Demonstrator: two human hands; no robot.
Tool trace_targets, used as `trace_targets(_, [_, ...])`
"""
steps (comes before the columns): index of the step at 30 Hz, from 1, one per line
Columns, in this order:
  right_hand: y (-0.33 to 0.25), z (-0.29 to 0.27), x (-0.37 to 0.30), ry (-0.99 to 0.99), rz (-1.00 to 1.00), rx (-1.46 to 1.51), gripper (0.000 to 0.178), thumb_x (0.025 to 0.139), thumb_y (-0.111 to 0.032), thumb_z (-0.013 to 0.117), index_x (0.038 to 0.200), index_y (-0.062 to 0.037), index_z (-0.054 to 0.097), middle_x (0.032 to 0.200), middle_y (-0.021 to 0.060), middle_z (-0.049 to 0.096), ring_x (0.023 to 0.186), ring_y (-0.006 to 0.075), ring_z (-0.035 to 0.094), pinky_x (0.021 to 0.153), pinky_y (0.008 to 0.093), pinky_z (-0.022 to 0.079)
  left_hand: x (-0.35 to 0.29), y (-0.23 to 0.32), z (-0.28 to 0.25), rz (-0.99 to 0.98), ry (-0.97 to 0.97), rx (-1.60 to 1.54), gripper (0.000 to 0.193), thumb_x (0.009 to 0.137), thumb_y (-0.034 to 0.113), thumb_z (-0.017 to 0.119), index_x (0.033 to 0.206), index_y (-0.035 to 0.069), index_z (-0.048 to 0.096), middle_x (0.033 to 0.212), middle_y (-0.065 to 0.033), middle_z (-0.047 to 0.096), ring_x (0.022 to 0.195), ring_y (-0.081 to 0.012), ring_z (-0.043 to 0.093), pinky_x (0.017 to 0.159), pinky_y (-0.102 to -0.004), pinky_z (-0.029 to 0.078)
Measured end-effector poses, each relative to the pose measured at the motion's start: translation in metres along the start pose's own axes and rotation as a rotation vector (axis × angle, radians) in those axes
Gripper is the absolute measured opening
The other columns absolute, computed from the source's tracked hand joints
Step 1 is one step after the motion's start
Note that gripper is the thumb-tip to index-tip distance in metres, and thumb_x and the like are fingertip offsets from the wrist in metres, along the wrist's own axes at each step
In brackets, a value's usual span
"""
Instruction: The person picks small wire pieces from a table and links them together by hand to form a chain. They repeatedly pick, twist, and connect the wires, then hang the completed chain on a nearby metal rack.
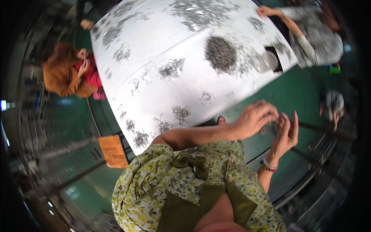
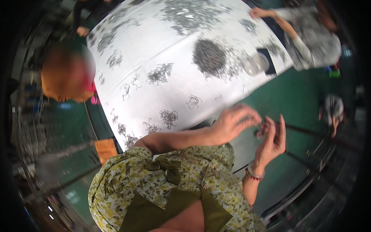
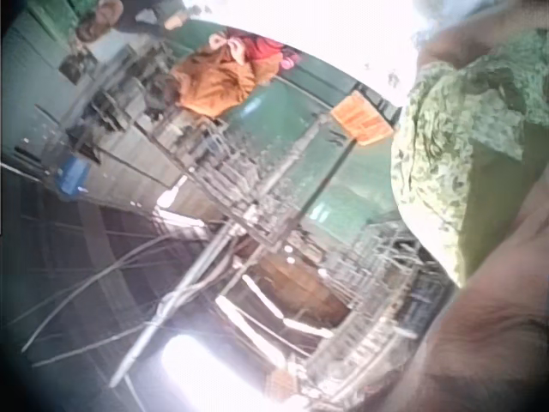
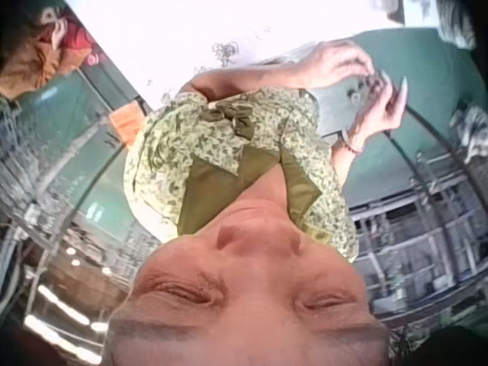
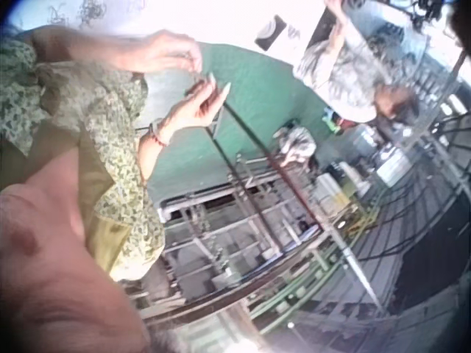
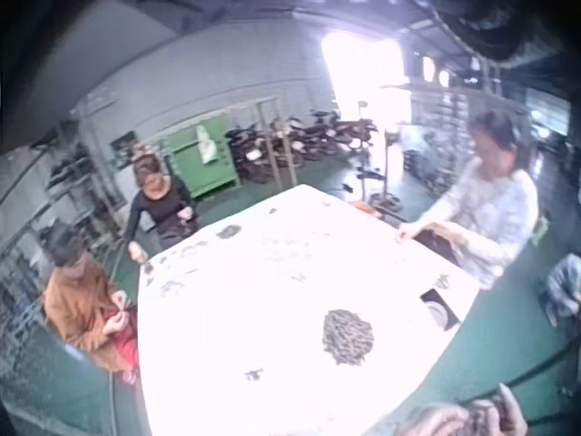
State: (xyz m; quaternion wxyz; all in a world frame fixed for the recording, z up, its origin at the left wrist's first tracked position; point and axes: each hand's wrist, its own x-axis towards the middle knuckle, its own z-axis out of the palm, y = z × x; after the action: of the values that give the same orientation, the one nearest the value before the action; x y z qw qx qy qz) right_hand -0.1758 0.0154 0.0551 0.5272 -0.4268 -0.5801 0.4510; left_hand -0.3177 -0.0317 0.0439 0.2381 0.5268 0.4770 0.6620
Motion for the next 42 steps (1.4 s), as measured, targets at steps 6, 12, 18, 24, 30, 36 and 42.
trace_targets(6, [0.012,0.053,0.050,-0.557,0.166,-0.168,0.021,0.092,-0.005,0.056,0.108,0.0045,0.064,0.089,0.0077,0.066,0.074,0.0096,0.059,0.065,0.0217,0.047,-0.049,0.019,-0.031,0.128,-0.050,0.063,0.012,0.079,0.008,0.068,0.087,0.007,0.060,0.089,-0.0013,0.062,0.087,-0.0191,0.057,0.082,-0.0345,0.043])
trace_targets(12, [0.083,0.238,0.033,-1.498,-0.460,-0.307,0.022,0.089,-0.003,0.052,0.108,0.0017,0.062,0.103,0.0181,0.063,0.099,0.0315,0.057,0.090,0.0367,0.044,-0.081,0.019,-0.056,0.092,-0.137,0.163,0.012,0.082,0.010,0.066,0.091,0.009,0.059,0.092,-0.0004,0.060,0.092,-0.0176,0.056,0.088,-0.0376,0.040])
trace_targets(18, [0.165,0.359,0.023,-1.398,-0.744,-0.546,0.036,0.076,0.010,0.047,0.110,0.0047,0.058,0.107,0.0200,0.059,0.103,0.0346,0.052,0.095,0.0382,0.043,-0.106,0.017,-0.071,-0.010,-0.124,0.235,0.008,0.087,0.010,0.056,0.094,0.007,0.057,0.095,-0.0044,0.058,0.097,-0.0203,0.055,0.093,-0.0402,0.038])
trace_targets(24, [0.182,0.344,0.010,-1.406,-1.040,-0.819,0.033,0.074,0.007,0.052,0.104,-0.0016,0.062,0.096,0.0166,0.060,0.098,0.0283,0.056,0.090,0.0339,0.047,-0.115,0.019,-0.079,-0.007,-0.067,0.238,0.007,0.086,0.010,0.055,0.092,0.009,0.058,0.092,-0.0052,0.057,0.096,-0.0214,0.054,0.094,-0.0388,0.036])
trace_targets(30, [0.162,0.288,0.005,-1.359,-1.070,-0.909,0.028,0.073,0.001,0.058,0.100,-0.0038,0.062,0.092,0.0151,0.061,0.091,0.0272,0.060,0.080,0.0345,0.051,-0.115,0.018,-0.079,-0.010,-0.064,0.190,0.008,0.084,0.011,0.063,0.091,0.006,0.060,0.093,-0.0036,0.060,0.094,-0.0211,0.056,0.089,-0.0370,0.041])
trace_targets(36, [0.176,0.251,-0.005,-1.244,-1.268,-0.923,0.018,0.075,-0.007,0.055,0.090,-0.0011,0.063,0.093,0.0116,0.058,0.094,0.0242,0.054,0.081,0.0362,0.044,-0.118,0.019,-0.070,-0.068,-0.053,0.260,0.011,0.084,0.012,0.064,0.093,0.007,0.060,0.094,-0.0034,0.061,0.092,-0.0225,0.056,0.087,-0.0366,0.042])
trace_targets(42, [0.172,0.245,-0.009,-1.237,-1.213,-0.871,0.013,0.075,-0.008,0.054,0.079,-0.0027,0.065,0.096,0.0095,0.056,0.100,0.0237,0.049,0.082,0.0381,0.041,-0.116,0.022,-0.065,-0.082,-0.085,0.258,0.012,0.082,0.009,0.066,0.093,0.006,0.061,0.095,-0.0035,0.065,0.095,-0.0222,0.059,0.091,-0.0364,0.044])
